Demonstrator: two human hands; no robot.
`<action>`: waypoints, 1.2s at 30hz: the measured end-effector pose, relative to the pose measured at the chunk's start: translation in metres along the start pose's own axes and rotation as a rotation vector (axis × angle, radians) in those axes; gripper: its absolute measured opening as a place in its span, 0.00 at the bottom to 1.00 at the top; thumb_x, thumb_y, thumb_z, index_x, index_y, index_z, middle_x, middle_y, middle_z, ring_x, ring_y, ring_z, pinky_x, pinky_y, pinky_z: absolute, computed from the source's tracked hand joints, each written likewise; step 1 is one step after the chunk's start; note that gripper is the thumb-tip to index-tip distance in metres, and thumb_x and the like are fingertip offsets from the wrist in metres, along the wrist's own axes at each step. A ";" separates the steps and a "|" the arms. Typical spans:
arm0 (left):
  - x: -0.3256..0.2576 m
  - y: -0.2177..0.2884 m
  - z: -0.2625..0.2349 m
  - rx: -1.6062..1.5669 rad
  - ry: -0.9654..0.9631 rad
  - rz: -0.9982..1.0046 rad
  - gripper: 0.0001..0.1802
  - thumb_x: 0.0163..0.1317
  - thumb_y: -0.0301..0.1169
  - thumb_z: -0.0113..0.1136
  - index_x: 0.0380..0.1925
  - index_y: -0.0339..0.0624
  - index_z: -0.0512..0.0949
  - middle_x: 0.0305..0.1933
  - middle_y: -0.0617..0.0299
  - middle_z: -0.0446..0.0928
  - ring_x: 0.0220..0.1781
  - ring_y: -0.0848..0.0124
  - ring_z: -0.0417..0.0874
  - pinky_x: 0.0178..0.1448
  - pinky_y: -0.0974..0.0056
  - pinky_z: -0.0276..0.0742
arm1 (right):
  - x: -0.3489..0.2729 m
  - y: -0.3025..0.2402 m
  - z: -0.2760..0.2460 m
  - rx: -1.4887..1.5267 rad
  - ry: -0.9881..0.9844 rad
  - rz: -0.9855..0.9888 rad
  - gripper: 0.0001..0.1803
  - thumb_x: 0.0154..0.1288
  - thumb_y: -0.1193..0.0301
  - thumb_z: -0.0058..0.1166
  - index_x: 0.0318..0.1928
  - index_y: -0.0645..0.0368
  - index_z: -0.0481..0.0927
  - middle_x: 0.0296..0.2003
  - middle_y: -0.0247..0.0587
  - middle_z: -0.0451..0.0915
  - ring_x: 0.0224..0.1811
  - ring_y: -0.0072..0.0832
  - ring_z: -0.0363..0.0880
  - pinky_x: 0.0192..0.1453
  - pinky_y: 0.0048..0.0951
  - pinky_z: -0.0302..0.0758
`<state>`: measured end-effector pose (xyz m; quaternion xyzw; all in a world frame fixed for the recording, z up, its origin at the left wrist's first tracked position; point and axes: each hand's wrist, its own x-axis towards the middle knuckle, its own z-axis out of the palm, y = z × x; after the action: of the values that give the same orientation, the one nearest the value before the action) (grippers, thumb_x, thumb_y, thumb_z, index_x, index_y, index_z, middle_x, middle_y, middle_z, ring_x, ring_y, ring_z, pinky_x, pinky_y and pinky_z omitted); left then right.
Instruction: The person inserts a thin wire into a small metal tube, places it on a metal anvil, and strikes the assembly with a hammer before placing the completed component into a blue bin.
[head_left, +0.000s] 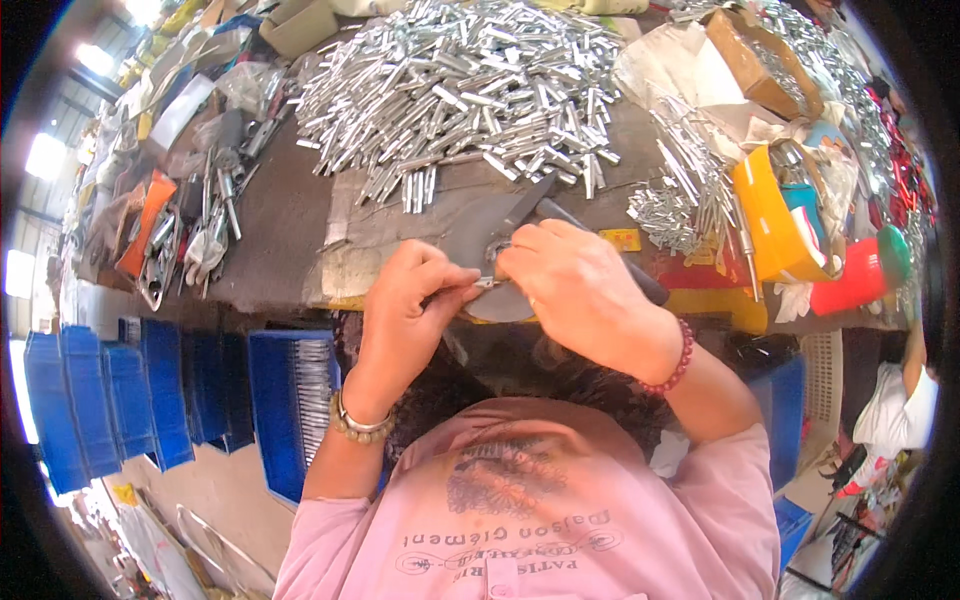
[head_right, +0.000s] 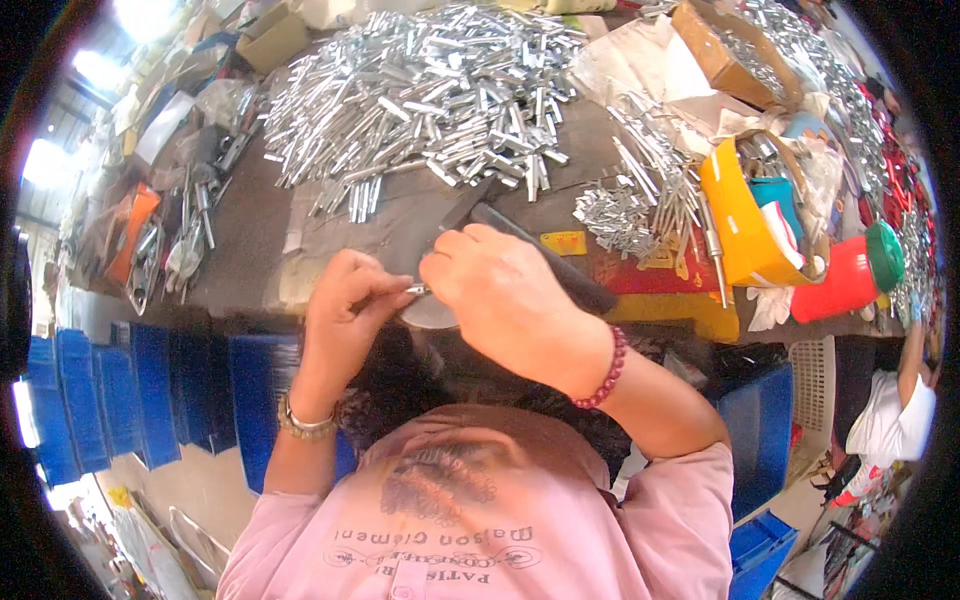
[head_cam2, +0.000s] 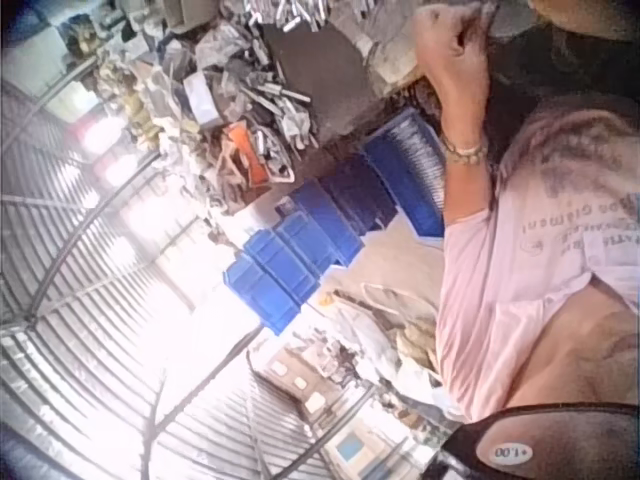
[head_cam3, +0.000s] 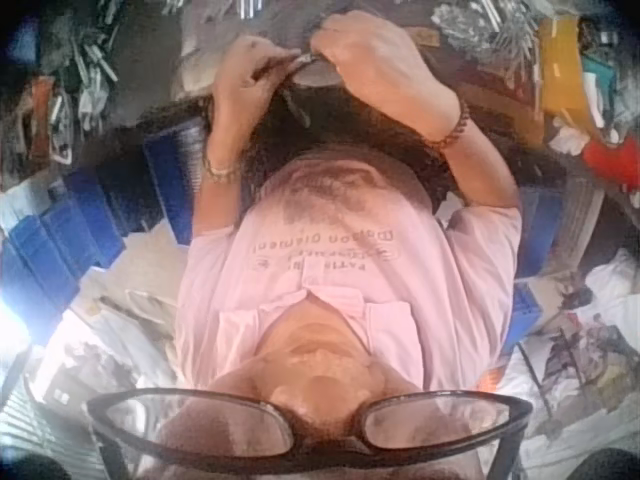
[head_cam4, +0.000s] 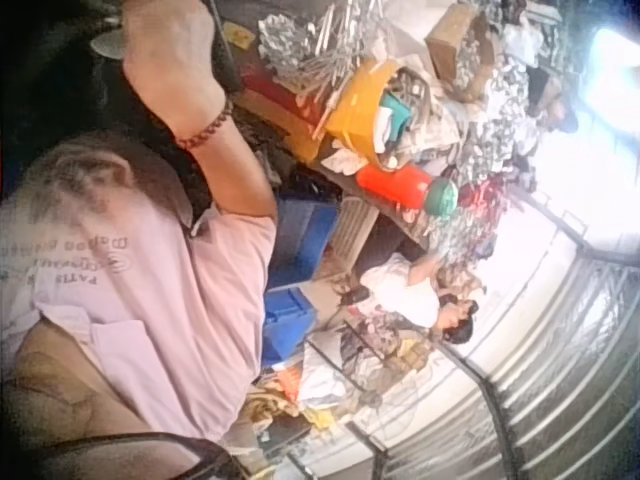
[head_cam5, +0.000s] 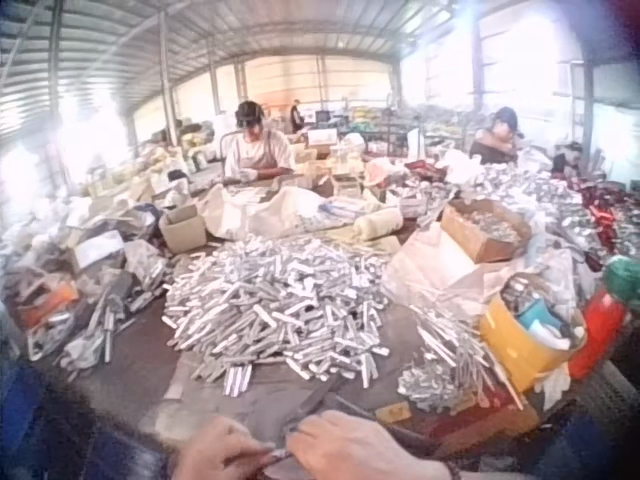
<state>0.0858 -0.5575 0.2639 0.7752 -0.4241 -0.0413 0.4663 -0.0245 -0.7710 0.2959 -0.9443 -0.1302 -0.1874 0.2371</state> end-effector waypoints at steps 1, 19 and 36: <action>0.000 0.000 0.000 -0.010 -0.006 0.015 0.09 0.60 0.20 0.78 0.40 0.39 0.90 0.40 0.61 0.78 0.43 0.66 0.80 0.47 0.63 0.76 | 0.000 -0.001 0.001 0.005 0.010 0.004 0.08 0.56 0.81 0.59 0.38 0.60 0.82 0.39 0.45 0.79 0.44 0.47 0.80 0.50 0.45 0.80; -0.001 0.011 -0.005 0.054 0.013 0.015 0.09 0.61 0.20 0.77 0.42 0.39 0.90 0.39 0.57 0.79 0.42 0.60 0.83 0.46 0.60 0.79 | -0.036 0.059 -0.056 -0.414 0.041 0.389 0.08 0.59 0.80 0.66 0.40 0.58 0.88 0.42 0.43 0.83 0.52 0.44 0.86 0.56 0.45 0.84; -0.005 0.014 -0.003 0.175 0.053 0.074 0.09 0.64 0.23 0.77 0.43 0.40 0.88 0.40 0.56 0.79 0.42 0.56 0.84 0.46 0.56 0.80 | 0.004 0.003 -0.023 0.006 0.138 0.122 0.10 0.62 0.81 0.65 0.44 0.59 0.87 0.39 0.46 0.85 0.43 0.48 0.87 0.47 0.44 0.84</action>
<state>0.0754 -0.5546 0.2746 0.7976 -0.4422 0.0337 0.4088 -0.0267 -0.7845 0.3148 -0.9346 -0.0566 -0.2367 0.2595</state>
